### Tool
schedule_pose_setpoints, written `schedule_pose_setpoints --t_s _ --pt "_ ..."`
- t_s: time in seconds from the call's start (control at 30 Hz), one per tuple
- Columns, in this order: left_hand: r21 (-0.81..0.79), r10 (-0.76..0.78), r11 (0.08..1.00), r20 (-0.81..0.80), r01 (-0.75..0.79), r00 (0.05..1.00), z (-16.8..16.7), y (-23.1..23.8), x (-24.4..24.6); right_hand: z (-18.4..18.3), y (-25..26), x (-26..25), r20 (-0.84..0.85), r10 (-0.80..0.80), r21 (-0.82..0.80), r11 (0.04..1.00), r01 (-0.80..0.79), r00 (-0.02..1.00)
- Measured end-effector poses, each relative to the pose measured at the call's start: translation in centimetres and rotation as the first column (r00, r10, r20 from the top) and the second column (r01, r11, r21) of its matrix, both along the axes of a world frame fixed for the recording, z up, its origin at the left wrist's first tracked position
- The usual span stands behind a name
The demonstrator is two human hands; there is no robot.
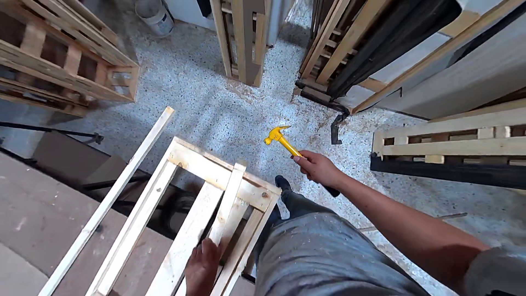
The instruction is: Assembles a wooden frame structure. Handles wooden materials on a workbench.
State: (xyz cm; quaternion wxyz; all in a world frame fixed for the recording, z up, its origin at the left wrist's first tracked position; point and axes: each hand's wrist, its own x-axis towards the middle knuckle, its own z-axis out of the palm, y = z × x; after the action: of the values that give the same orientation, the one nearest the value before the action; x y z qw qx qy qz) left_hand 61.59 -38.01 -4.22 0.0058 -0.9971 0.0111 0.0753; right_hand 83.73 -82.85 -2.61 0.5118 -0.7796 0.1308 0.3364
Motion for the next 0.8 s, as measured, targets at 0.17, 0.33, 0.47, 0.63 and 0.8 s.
schedule_pose_setpoints --t_s 0.17,0.33,0.47,0.63,0.8 --pt "-0.041 0.074 0.996 -0.206 -0.084 0.976 0.9 -0.6 0.9 0.8 -0.4 -0.6 0.106 0.048 -0.018 0.999 -0.046 0.993" --pt "-0.359 0.138 0.859 -0.525 -0.366 0.84 3.1 1.8 1.7 1.9 1.3 -2.0 0.387 0.239 -0.138 0.97 -0.2 0.891" --pt "-0.483 0.209 0.8 -0.331 -0.356 0.92 2.5 2.4 0.5 3.2 3.5 -3.4 0.519 0.51 -0.142 0.843 -0.519 0.686" --pt "-0.186 0.34 0.905 -0.223 -0.382 0.914 2.7 2.4 3.0 1.7 9.0 -4.6 0.326 0.855 -0.315 0.501 -0.806 0.404" --pt "-0.078 0.293 0.943 -0.26 -0.323 0.92 1.4 2.8 5.0 -1.3 14.1 -5.8 0.407 0.836 -0.359 0.517 -0.777 0.368"
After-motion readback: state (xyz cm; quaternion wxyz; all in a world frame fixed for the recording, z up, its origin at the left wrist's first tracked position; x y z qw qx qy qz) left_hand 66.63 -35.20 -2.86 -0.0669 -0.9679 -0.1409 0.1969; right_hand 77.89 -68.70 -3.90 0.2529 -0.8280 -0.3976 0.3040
